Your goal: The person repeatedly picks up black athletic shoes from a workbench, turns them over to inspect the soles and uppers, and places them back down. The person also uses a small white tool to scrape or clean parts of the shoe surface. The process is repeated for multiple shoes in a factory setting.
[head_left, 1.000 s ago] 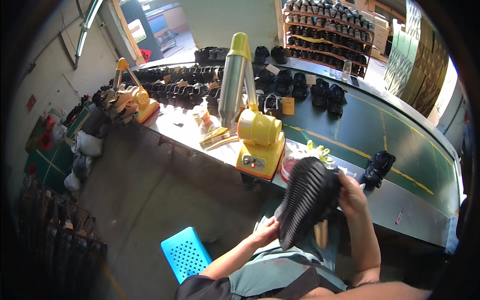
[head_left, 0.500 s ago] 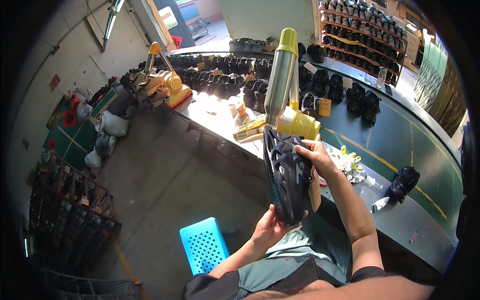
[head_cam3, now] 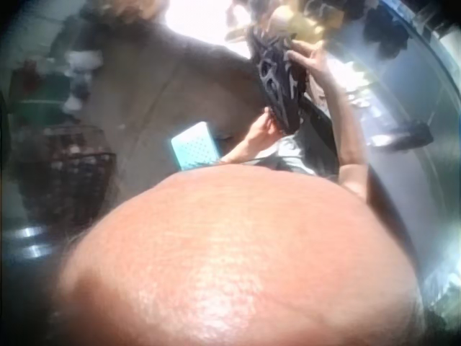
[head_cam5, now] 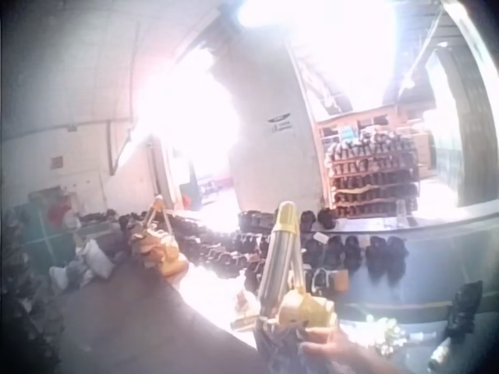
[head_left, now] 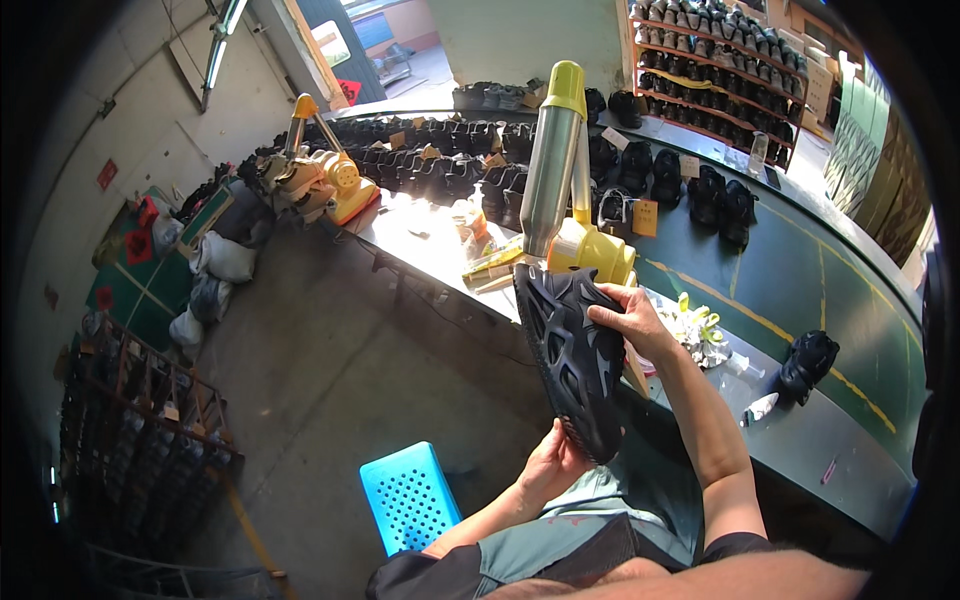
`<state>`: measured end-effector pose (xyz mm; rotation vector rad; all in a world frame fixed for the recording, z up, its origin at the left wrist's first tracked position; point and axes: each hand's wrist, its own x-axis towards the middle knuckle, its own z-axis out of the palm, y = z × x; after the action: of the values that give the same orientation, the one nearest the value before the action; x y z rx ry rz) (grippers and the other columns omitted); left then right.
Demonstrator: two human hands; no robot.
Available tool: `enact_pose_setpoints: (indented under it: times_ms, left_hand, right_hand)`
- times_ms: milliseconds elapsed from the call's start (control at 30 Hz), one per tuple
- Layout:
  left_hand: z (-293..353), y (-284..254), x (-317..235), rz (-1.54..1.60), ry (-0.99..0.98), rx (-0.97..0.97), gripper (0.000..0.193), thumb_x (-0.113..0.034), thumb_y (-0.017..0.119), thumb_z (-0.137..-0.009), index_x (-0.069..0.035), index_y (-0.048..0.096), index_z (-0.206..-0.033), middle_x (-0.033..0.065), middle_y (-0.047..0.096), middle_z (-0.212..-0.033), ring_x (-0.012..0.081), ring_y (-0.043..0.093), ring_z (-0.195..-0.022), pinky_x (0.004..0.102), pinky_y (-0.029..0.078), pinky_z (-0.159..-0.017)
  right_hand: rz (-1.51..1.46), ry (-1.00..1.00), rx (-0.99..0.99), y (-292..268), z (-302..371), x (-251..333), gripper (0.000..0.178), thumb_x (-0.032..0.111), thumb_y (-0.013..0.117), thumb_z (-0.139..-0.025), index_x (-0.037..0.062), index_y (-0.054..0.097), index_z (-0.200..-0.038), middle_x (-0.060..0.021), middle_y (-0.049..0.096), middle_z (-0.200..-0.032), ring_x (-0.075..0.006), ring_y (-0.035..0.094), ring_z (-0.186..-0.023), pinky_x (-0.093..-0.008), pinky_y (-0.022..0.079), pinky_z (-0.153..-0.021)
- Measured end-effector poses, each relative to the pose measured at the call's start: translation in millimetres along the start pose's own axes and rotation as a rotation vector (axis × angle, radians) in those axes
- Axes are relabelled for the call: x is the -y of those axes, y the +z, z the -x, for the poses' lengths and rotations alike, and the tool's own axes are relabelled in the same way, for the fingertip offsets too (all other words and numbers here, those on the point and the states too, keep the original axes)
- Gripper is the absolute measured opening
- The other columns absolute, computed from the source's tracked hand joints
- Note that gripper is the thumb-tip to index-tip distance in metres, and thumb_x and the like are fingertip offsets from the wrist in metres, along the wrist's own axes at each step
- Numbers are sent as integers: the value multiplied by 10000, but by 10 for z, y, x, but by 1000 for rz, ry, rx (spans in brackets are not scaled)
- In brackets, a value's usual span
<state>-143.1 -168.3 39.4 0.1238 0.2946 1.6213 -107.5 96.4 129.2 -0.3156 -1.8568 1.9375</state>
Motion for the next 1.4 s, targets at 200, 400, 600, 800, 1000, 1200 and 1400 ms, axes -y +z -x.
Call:
enact_pose_setpoints:
  times_ms: [200, 400, 600, 800, 1000, 1200, 1400]
  left_hand:
    - [-24, -230, 36, -27, -6, -17, 635, -436, 360, -1156, 23, 398, -1594, 215, 450, -1626, 410, 434, -1503, 510, 334, -1289]
    - [-67, -609, 21, -125, 18, -22, 605, -386, 458, -1142, 27, 413, -1582, 224, 504, -1578, 381, 516, -1448, 488, 406, -1252]
    - [-11, -389, -151, -99, 101, 182, 559, -418, 606, -1078, -47, 504, -1483, 142, 627, -1433, 287, 647, -1289, 410, 551, -1095]
    - [-225, 97, -384, -331, 295, 32, 654, -455, 638, -1052, -105, 399, -1550, 107, 598, -1467, 273, 663, -1263, 457, 595, -1010]
    - [-227, 123, -366, -338, 311, -37, 589, -444, 621, -1064, -89, 455, -1503, 108, 626, -1423, 264, 670, -1237, 447, 591, -1011]
    - [-102, -418, -245, -274, 219, 51, 469, -398, 582, -1093, -99, 525, -1449, 56, 680, -1321, 181, 693, -1120, 360, 595, -949]
    - [-83, -549, -217, -213, 233, -54, 436, -348, 591, -1100, -100, 545, -1455, 50, 693, -1299, 175, 700, -1102, 327, 605, -908]
  right_hand:
    - [78, -70, 59, 91, 195, 154, 556, 146, 789, -931, -78, 613, -1407, -74, 714, -1291, -142, 631, -1189, -314, 477, -1099]
    - [163, -181, 34, 58, 257, -43, 542, 98, 804, -923, -80, 618, -1400, -71, 721, -1271, -116, 644, -1143, -288, 504, -1051]
    - [-89, -34, -4, 95, 28, 85, 487, 193, 789, -969, -72, 654, -1354, -45, 749, -1162, -76, 683, -988, -247, 567, -904]
    - [-303, 152, -5, -17, -504, -138, 440, 275, 803, -973, -46, 717, -1260, -58, 779, -1074, -92, 725, -876, -249, 600, -802]
    - [-325, 99, -18, -51, -459, -180, 450, 266, 808, -969, -49, 708, -1275, -60, 776, -1077, -86, 721, -875, -245, 597, -801]
    - [-270, -3, 3, 76, -130, -36, 518, 203, 822, -952, -44, 648, -1374, -44, 754, -1178, -80, 701, -979, -252, 583, -889]
    - [-95, -119, -15, 161, 78, -17, 481, 123, 801, -944, -45, 647, -1368, -38, 743, -1200, -82, 679, -1040, -260, 559, -964]
